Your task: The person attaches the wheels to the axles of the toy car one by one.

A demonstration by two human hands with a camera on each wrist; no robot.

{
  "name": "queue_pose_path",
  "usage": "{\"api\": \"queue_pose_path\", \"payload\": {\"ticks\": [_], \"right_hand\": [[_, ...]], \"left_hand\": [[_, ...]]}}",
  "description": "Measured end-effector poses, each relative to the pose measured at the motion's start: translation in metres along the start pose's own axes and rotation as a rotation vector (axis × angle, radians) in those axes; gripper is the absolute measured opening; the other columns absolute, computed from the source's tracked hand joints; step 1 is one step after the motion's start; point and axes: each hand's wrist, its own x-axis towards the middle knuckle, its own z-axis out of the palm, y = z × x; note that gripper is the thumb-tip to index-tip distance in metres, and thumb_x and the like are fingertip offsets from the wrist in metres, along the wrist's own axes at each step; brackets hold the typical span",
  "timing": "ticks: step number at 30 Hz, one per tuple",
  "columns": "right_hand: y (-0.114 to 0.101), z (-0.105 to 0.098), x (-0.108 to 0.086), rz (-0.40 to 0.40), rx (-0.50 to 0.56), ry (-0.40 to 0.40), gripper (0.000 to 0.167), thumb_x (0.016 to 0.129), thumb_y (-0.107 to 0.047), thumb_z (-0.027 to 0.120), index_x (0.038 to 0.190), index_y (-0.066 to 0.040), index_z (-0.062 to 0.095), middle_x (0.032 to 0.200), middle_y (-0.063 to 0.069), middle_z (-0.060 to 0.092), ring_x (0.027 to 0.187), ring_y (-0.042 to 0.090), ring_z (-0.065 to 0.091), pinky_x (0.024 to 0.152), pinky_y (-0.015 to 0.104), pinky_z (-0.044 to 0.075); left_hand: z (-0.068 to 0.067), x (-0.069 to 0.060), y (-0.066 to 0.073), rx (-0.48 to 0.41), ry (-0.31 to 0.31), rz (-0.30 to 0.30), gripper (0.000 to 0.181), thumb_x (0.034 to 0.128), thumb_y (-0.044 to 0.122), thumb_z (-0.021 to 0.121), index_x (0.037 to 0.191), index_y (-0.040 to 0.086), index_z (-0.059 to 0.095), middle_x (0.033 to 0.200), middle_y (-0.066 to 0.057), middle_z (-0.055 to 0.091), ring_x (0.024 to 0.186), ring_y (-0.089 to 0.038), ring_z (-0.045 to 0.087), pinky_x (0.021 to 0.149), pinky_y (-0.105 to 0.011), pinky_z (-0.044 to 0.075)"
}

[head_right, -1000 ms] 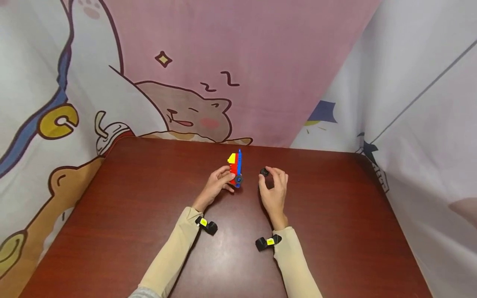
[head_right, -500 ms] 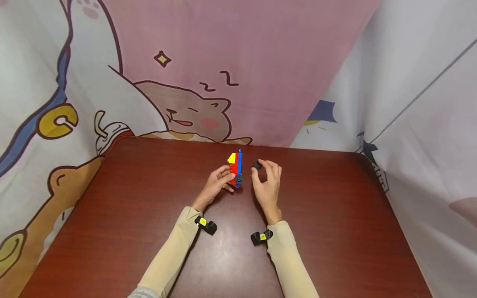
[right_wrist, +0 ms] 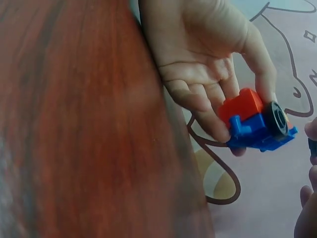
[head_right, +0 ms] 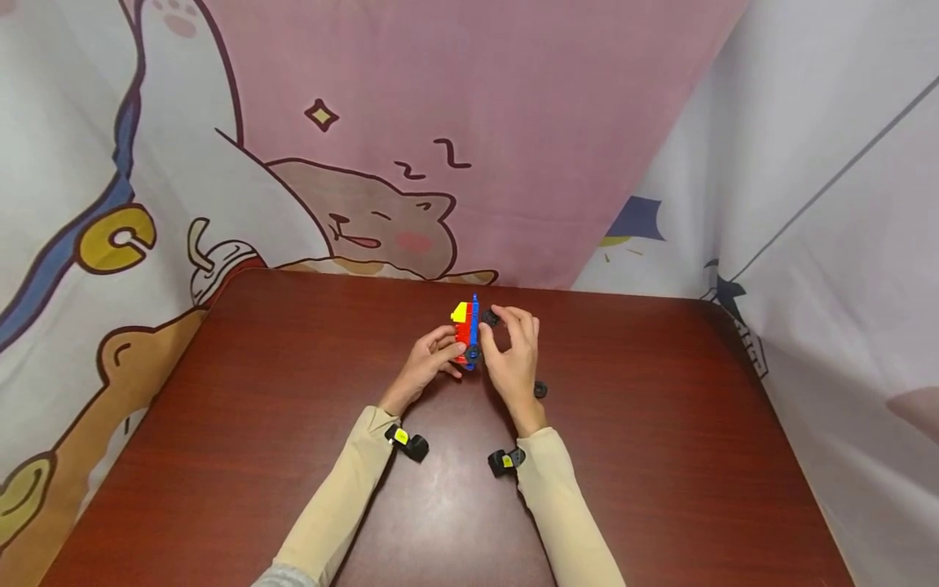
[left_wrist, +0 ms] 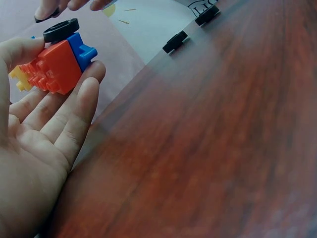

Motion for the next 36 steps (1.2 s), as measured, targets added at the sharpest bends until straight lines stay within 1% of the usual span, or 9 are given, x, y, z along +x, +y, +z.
{"api": "queue_pose_path", "payload": {"ticks": [6, 10, 14, 19, 23, 25, 30, 33, 36], "right_hand": [[0.003, 0.001, -0.001, 0.0, 0.015, -0.043, 0.033, 0.085, -0.005, 0.078, 0.117, -0.002, 0.07, 0.113, 0.017, 0.061, 0.094, 0.03, 0.049, 0.083, 0.026, 0.036], [-0.001, 0.003, 0.0, -0.003, 0.012, -0.047, 0.034, 0.083, 0.0, 0.078, 0.115, 0.003, 0.07, 0.112, 0.02, 0.061, 0.094, 0.032, 0.048, 0.084, 0.024, 0.035], [-0.013, 0.004, 0.002, -0.011, -0.001, -0.049, 0.032, 0.081, 0.007, 0.076, 0.113, 0.009, 0.068, 0.11, 0.024, 0.06, 0.093, 0.035, 0.047, 0.084, 0.024, 0.033], [-0.024, 0.002, 0.003, -0.011, 0.012, -0.066, 0.032, 0.081, 0.013, 0.073, 0.112, 0.012, 0.066, 0.109, 0.028, 0.059, 0.093, 0.042, 0.05, 0.084, 0.031, 0.039], [-0.014, 0.002, 0.0, 0.017, 0.037, -0.096, 0.032, 0.083, 0.008, 0.074, 0.115, 0.008, 0.067, 0.112, 0.024, 0.058, 0.089, 0.035, 0.055, 0.079, 0.026, 0.045], [-0.006, 0.003, -0.002, 0.032, 0.05, -0.109, 0.031, 0.085, 0.003, 0.075, 0.115, 0.004, 0.068, 0.114, 0.02, 0.059, 0.087, 0.03, 0.056, 0.076, 0.019, 0.045], [0.005, 0.003, -0.006, 0.04, 0.08, -0.134, 0.025, 0.088, -0.007, 0.076, 0.112, -0.003, 0.069, 0.115, 0.014, 0.06, 0.084, 0.022, 0.058, 0.07, 0.016, 0.048], [-0.011, 0.002, -0.004, 0.046, 0.083, -0.139, 0.024, 0.087, -0.002, 0.074, 0.109, 0.003, 0.068, 0.112, 0.019, 0.06, 0.08, 0.028, 0.059, 0.068, 0.02, 0.05], [-0.028, 0.0, 0.0, 0.051, 0.085, -0.144, 0.025, 0.084, 0.005, 0.074, 0.108, 0.009, 0.066, 0.108, 0.025, 0.059, 0.078, 0.035, 0.059, 0.068, 0.026, 0.051]], "left_hand": [[-0.001, 0.002, 0.002, 0.034, -0.042, -0.004, 0.037, 0.0949, 0.005, 0.064, 0.128, -0.007, 0.054, 0.107, -0.012, 0.069, 0.07, -0.013, 0.065, 0.058, -0.031, 0.058], [-0.001, 0.002, 0.003, 0.052, -0.059, 0.002, 0.039, 0.0951, 0.007, 0.065, 0.131, -0.006, 0.054, 0.111, -0.016, 0.069, 0.072, -0.016, 0.065, 0.059, -0.038, 0.059], [0.0, 0.002, 0.003, 0.068, -0.079, -0.001, 0.042, 0.0955, 0.006, 0.064, 0.133, -0.007, 0.052, 0.112, -0.017, 0.068, 0.072, -0.019, 0.066, 0.062, -0.044, 0.06], [0.001, 0.001, 0.004, 0.096, -0.106, -0.003, 0.039, 0.0944, 0.006, 0.066, 0.13, -0.006, 0.055, 0.108, -0.012, 0.07, 0.073, -0.014, 0.066, 0.062, -0.034, 0.059], [0.0, -0.001, 0.004, 0.1, -0.117, 0.013, 0.035, 0.0927, 0.005, 0.067, 0.125, -0.005, 0.056, 0.105, -0.009, 0.07, 0.075, -0.011, 0.066, 0.064, -0.03, 0.058], [0.0, -0.001, 0.003, 0.097, -0.119, 0.022, 0.038, 0.0921, 0.003, 0.067, 0.128, -0.003, 0.055, 0.104, -0.008, 0.07, 0.076, -0.011, 0.066, 0.065, -0.029, 0.058], [0.0, -0.001, 0.003, 0.079, -0.146, 0.044, 0.058, 0.0904, 0.001, 0.069, 0.142, 0.008, 0.043, 0.102, -0.007, 0.07, 0.083, -0.013, 0.067, 0.073, -0.027, 0.057], [0.0, -0.001, 0.003, 0.063, -0.169, 0.043, 0.064, 0.0907, 0.0, 0.066, 0.146, 0.01, 0.037, 0.11, -0.017, 0.068, 0.09, -0.012, 0.066, 0.078, -0.026, 0.056], [0.001, 0.0, 0.005, 0.04, -0.139, 0.022, 0.055, 0.094, 0.007, 0.058, 0.145, 0.006, 0.036, 0.113, -0.014, 0.066, 0.087, -0.008, 0.066, 0.075, -0.024, 0.055]]}}
